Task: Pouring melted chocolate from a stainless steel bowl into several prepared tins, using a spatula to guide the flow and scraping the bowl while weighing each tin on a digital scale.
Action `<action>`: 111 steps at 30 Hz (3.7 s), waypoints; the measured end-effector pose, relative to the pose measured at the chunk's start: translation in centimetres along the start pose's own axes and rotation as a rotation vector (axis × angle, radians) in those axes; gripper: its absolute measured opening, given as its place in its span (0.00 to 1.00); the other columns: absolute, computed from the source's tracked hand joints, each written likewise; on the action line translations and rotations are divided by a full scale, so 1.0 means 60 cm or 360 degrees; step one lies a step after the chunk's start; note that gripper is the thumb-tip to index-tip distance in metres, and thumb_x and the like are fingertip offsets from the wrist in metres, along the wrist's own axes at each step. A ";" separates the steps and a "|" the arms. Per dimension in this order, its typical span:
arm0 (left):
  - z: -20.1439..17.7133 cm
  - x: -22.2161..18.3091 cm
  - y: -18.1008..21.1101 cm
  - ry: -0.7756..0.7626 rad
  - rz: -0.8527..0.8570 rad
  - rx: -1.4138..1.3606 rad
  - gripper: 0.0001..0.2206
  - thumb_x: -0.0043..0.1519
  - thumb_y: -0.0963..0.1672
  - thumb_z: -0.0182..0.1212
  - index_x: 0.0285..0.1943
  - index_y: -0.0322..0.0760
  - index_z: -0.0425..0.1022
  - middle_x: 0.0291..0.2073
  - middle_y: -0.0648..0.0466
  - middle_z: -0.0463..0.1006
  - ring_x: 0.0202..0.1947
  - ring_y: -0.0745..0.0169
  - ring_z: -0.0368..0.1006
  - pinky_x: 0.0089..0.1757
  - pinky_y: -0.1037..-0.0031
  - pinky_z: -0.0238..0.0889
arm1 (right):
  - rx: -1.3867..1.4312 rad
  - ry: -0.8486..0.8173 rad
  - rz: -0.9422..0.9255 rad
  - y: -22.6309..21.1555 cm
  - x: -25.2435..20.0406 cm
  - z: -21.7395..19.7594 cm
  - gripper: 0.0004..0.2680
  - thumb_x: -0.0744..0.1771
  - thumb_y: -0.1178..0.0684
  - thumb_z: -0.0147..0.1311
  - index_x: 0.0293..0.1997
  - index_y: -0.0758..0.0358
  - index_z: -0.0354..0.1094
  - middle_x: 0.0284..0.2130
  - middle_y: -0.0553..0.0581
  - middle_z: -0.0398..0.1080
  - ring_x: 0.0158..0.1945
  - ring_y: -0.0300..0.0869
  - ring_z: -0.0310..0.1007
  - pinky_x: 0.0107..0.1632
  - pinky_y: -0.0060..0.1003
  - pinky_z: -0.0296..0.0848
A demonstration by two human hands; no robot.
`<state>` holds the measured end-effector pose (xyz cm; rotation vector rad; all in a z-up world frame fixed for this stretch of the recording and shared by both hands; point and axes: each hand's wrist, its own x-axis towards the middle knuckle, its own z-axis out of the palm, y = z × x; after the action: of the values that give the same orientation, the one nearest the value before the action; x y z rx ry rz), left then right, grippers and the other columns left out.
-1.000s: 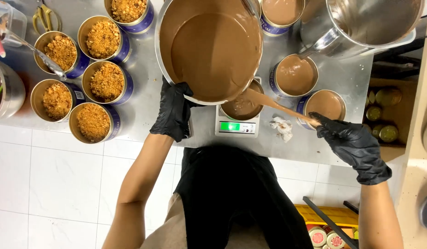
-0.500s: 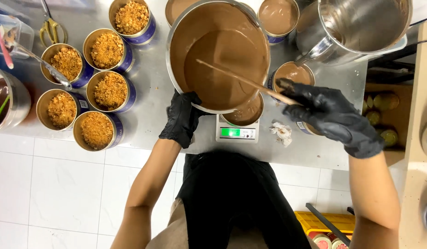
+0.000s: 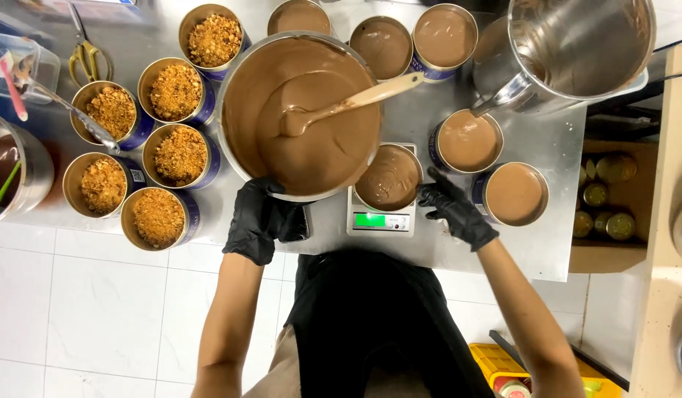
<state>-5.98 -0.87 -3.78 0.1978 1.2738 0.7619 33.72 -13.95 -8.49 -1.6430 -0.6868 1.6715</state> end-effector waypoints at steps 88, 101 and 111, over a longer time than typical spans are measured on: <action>-0.120 -0.157 0.097 0.0048 0.0685 -0.0796 0.28 0.48 0.34 0.52 0.62 0.23 0.64 0.51 0.42 0.75 0.48 0.44 0.77 0.47 0.53 0.75 | 0.0862 0.0150 -0.0130 0.023 0.439 0.327 0.21 0.64 0.67 0.41 0.62 0.51 0.64 0.50 0.58 0.74 0.42 0.53 0.78 0.37 0.50 0.81; -0.122 -0.157 0.093 -0.0084 0.0714 -0.0885 0.28 0.49 0.33 0.52 0.64 0.19 0.61 0.55 0.39 0.73 0.52 0.40 0.75 0.51 0.49 0.75 | 0.0718 0.0284 -0.0081 0.031 0.403 0.318 0.11 0.68 0.62 0.42 0.55 0.60 0.66 0.46 0.62 0.75 0.39 0.53 0.79 0.35 0.48 0.81; -0.124 -0.150 0.088 -0.0062 0.0662 -0.0889 0.26 0.49 0.34 0.53 0.61 0.22 0.64 0.51 0.42 0.74 0.48 0.43 0.76 0.49 0.51 0.79 | 0.0566 0.0128 0.0054 0.079 0.488 0.268 0.06 0.68 0.57 0.49 0.43 0.66 0.70 0.37 0.65 0.78 0.37 0.55 0.82 0.33 0.51 0.84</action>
<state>-15.67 -4.45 3.80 0.0198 0.9461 1.4326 18.20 7.25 -29.64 -1.4628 -0.3014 1.6314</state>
